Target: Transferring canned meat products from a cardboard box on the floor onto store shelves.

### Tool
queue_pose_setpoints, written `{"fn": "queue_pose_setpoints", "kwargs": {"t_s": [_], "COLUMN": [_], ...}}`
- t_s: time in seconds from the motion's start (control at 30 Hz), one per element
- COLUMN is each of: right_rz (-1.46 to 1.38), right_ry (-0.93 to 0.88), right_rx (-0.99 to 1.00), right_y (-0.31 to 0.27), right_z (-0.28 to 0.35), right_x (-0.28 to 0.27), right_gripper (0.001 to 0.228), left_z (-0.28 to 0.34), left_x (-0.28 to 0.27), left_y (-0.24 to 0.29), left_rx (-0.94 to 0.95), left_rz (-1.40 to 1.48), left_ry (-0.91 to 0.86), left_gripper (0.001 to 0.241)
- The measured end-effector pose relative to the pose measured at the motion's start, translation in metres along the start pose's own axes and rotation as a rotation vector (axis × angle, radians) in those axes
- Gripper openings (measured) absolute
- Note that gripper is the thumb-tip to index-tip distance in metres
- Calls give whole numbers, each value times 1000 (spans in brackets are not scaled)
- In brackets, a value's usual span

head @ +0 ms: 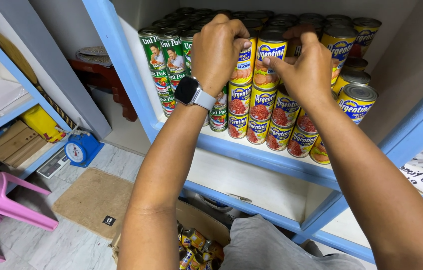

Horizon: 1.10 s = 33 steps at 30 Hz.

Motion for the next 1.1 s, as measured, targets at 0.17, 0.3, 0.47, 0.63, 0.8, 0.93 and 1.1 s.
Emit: {"fn": "queue_pose_setpoints", "kwargs": {"t_s": [0.17, 0.3, 0.47, 0.63, 0.8, 0.93, 1.1], "right_rz": [11, -2, 37, 1, 54, 74, -22], "right_ry": [2, 1, 8, 5, 20, 13, 40], "right_rx": [20, -1, -26, -82, -122, -114, -154], "right_y": [2, 1, 1, -5, -18, -27, -40], "right_z": [-1, -1, 2, 6, 13, 23, 57], "right_x": [0, 1, 0, -4, -14, -22, -38], "right_gripper": [51, 50, 54, 56, 57, 55, 53], "left_z": [0, 1, 2, 5, 12, 17, 34], "left_x": [1, -1, 2, -5, -13, -21, -35], "left_y": [-1, 1, 0, 5, 13, 18, 26], "left_rx": [-13, 13, 0, -11, 2, -3, 32], "left_rz": [-6, -10, -2, -46, -30, -36, 3], "left_ry": [-16, -7, -15, -20, -14, -15, 7], "left_gripper": [13, 13, 14, 18, 22, 24, 27]}}
Point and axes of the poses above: each hand's wrist, its own z-axis away from the middle knuckle, its own x-axis out of the palm, y = z × x, the point moved 10 cm from there along -z, towards the middle knuckle, and after that the axes turned 4 degrees about x, right-handed, at the moved point
